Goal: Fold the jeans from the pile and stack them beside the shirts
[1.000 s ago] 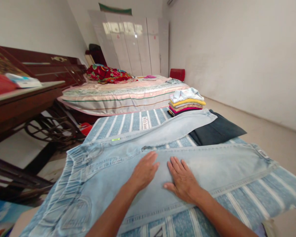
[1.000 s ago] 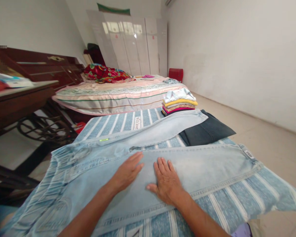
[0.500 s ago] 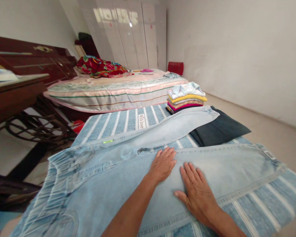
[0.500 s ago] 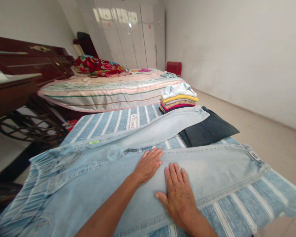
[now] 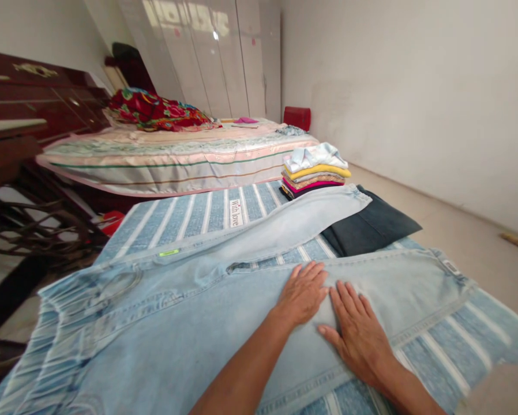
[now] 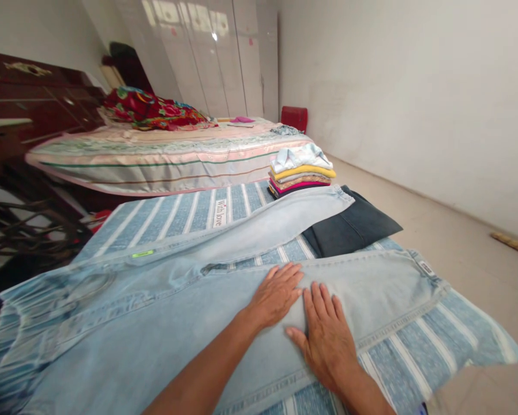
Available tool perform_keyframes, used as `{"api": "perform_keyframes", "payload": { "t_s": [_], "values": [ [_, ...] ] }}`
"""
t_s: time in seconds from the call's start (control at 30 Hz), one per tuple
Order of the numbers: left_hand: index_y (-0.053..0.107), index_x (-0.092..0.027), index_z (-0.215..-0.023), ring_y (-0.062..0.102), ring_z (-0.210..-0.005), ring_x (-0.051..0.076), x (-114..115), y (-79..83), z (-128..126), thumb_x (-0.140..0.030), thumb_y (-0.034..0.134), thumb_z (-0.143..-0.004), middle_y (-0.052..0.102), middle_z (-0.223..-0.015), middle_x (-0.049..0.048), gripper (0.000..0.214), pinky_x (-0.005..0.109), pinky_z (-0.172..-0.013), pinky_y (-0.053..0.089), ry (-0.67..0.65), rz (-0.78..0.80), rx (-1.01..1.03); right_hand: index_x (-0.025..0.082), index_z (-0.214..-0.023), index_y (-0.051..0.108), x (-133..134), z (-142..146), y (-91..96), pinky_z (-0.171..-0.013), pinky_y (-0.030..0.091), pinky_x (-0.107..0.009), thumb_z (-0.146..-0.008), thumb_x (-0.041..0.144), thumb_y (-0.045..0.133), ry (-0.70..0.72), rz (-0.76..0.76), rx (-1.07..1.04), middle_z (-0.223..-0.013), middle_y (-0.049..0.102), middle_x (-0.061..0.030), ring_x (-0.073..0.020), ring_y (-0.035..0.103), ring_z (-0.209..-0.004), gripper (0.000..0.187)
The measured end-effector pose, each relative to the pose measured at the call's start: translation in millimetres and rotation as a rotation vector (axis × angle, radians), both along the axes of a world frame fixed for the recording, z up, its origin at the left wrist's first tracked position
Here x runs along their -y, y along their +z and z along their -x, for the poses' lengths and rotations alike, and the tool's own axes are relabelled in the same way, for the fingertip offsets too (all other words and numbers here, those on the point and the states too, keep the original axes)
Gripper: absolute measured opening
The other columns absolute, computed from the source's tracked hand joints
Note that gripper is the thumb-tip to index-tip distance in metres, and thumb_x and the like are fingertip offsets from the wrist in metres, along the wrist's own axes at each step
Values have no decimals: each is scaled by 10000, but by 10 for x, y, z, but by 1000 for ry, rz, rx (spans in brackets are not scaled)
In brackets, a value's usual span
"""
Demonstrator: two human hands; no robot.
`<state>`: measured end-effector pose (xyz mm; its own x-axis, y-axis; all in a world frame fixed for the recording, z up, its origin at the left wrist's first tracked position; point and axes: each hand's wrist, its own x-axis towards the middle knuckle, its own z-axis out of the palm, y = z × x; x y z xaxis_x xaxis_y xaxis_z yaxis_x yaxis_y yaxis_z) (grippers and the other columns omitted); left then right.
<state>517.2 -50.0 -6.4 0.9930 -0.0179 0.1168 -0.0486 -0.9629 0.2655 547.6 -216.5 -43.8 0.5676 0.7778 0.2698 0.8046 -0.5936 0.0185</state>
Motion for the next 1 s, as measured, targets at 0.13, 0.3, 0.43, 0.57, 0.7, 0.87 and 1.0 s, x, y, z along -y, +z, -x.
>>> {"api": "perform_keyframes", "payload": {
  "t_s": [0.13,0.3,0.43,0.57,0.7,0.87,1.0],
  "values": [
    [377,-214,-1337,193,-1373,183,-30,-70,12,-452,280,-932,310,-1475,39,480,436,-1117,167,-1,-22,-5,50,-1299,471,213,-29,-43,-1024,277,-488,-854,647,314,-82,-34,50,-1383,402,-195,-332,325,-1293,762],
    [341,-208,-1371,166,-1381,188,-15,-56,9,-529,275,-911,284,-1486,45,565,446,-1123,131,-11,-21,-30,55,-1309,457,165,-207,52,-1036,274,-460,-881,608,285,-47,-41,75,-1402,379,-184,-306,276,-1324,720],
    [338,-203,-1375,162,-1383,187,-16,-49,0,-534,269,-910,279,-1488,44,575,450,-1123,129,-8,-21,-46,70,-1327,438,174,-387,-8,-1031,277,-466,-873,635,256,-46,13,42,-1400,389,-168,-302,308,-1309,748],
    [329,-207,-1381,154,-1385,186,-25,-47,0,-537,258,-909,270,-1492,36,580,449,-1123,138,-2,-10,-68,27,-1311,445,396,-488,-126,-1013,285,-496,-863,659,197,-226,4,63,-1385,392,-208,-334,324,-1293,813],
    [328,-209,-1383,156,-1385,185,-27,-48,2,-540,240,-912,269,-1492,35,582,448,-1125,135,-1,-13,-62,-32,-1268,469,463,-531,-67,-997,297,-503,-869,641,177,-336,-33,102,-1350,407,-264,-362,321,-1285,835],
    [343,-214,-1376,171,-1380,185,-25,-48,1,-536,255,-913,287,-1485,35,571,436,-1129,126,3,-38,-39,64,-1314,450,288,-644,51,-1049,249,-454,-883,616,220,-151,19,58,-1397,394,-163,-292,289,-1319,737],
    [343,-214,-1375,175,-1379,182,-30,-30,4,-522,270,-914,288,-1485,34,559,428,-1128,134,2,-41,-40,50,-1322,432,382,-829,-21,-1032,266,-472,-879,615,243,-242,45,16,-1393,392,-182,-304,319,-1300,743]
  ]
}}
